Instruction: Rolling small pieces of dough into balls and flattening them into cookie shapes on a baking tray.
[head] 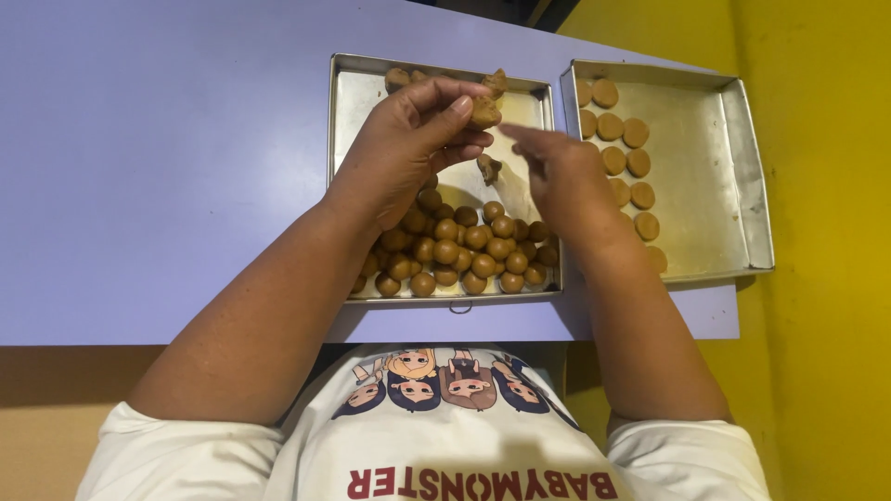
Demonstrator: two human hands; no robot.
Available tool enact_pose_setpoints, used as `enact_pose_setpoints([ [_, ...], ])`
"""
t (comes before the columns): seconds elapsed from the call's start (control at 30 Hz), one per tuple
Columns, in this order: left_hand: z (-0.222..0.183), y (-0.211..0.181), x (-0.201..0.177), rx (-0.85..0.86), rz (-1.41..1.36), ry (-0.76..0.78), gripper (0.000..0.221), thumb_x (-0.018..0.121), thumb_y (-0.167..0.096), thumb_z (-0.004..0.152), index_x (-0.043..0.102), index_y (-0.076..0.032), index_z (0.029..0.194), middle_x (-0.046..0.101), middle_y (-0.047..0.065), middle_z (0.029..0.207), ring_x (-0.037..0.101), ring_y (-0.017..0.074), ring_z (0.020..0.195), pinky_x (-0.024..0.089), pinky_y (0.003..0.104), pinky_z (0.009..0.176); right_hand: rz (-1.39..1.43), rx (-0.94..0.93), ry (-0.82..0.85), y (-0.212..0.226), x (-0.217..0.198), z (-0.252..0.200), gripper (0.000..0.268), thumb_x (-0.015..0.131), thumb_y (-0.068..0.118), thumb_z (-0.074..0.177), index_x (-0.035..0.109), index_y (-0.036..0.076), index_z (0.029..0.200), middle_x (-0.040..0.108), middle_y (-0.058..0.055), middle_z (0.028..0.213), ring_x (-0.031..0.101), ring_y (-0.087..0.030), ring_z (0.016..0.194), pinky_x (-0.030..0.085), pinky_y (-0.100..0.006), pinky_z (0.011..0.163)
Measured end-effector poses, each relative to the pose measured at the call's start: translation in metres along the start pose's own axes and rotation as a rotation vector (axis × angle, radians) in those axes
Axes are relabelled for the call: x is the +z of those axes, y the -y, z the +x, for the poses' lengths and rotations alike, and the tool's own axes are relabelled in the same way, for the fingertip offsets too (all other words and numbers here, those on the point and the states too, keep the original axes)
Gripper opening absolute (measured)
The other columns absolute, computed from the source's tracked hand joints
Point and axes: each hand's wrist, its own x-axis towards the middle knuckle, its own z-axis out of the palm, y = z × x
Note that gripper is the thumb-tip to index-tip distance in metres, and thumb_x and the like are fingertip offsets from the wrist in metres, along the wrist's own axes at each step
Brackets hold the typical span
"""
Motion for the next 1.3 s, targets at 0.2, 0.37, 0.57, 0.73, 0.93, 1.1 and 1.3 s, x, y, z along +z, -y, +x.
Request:
enact_pose_setpoints([
  [0.2,-0.005,0.002,0.005,0.073,0.123,0.089,0.017,0.066,-0.021,0.098,0.069,-0.011,0.112,0.070,0.005,0.109,0.071,0.0156,0.098,0.065,0.028,0.093,0.135,-0.652,-0.337,0.033,-0.023,-0.019,0.034,0.076,-0.010,0.103,0.066,0.000,0.133,0.068,-0.021,0.122,0.067,-0.033,0.113,0.060,-0.041,0.104],
  [0.37,-0.009,0.001,0.011,0.117,0.231,0.089,0.026,0.069,-0.025,0.094,0.066,-0.008,0.113,0.072,0.007,0.108,0.073,0.0159,0.096,0.066,0.029,0.091,0.031,-0.768,-0.431,0.034,-0.016,-0.012,0.014,0.074,-0.014,0.101,0.072,-0.007,0.113,0.072,-0.021,0.107,0.072,-0.033,0.096,0.061,-0.040,0.088],
  [0.57,-0.010,-0.001,0.010,0.092,0.283,0.088,0.023,0.070,-0.023,0.093,0.067,-0.008,0.111,0.074,0.007,0.104,0.075,0.0163,0.090,0.066,0.029,0.088,0.203,-0.590,-0.340,0.037,-0.021,-0.013,0.010,0.075,-0.010,0.099,0.074,-0.004,0.107,0.074,-0.016,0.099,0.071,-0.025,0.090,0.058,-0.033,0.082],
  [0.73,-0.007,-0.004,0.004,0.089,0.108,0.110,0.023,0.071,-0.019,0.093,0.066,-0.006,0.112,0.072,0.009,0.099,0.073,0.0174,0.084,0.066,0.031,0.084,1.169,0.095,-0.199,0.011,-0.011,0.006,0.017,0.081,0.004,0.087,0.075,0.003,0.103,0.076,-0.009,0.091,0.073,-0.014,0.076,0.063,-0.020,0.073],
  [0.93,-0.002,-0.008,-0.002,0.022,0.073,0.062,0.027,0.072,-0.022,0.093,0.067,-0.011,0.117,0.074,0.014,0.112,0.073,0.0179,0.105,0.062,0.027,0.092,0.021,-0.192,-0.219,-0.024,0.023,0.011,0.010,0.081,0.007,0.093,0.079,0.011,0.101,0.079,-0.003,0.095,0.070,-0.017,0.075,0.058,-0.031,0.075],
  [1.1,-0.002,-0.008,-0.004,-0.029,0.042,0.037,0.030,0.070,-0.023,0.092,0.070,-0.009,0.119,0.077,0.015,0.116,0.073,0.0143,0.094,0.061,0.026,0.094,-0.395,-0.530,-0.180,-0.050,0.059,0.011,0.019,0.067,-0.010,0.078,0.069,0.006,0.088,0.063,-0.010,0.075,0.058,-0.033,0.070,0.046,-0.044,0.054],
  [1.3,-0.001,-0.004,-0.005,-0.020,-0.017,0.043,0.029,0.067,-0.022,0.096,0.072,-0.006,0.120,0.070,0.008,0.108,0.071,0.0146,0.092,0.063,0.026,0.090,-0.131,0.188,0.293,0.027,-0.001,0.001,0.062,0.047,0.005,0.093,0.060,0.036,0.145,0.068,-0.011,0.136,0.066,-0.033,0.116,0.048,-0.042,0.085],
])
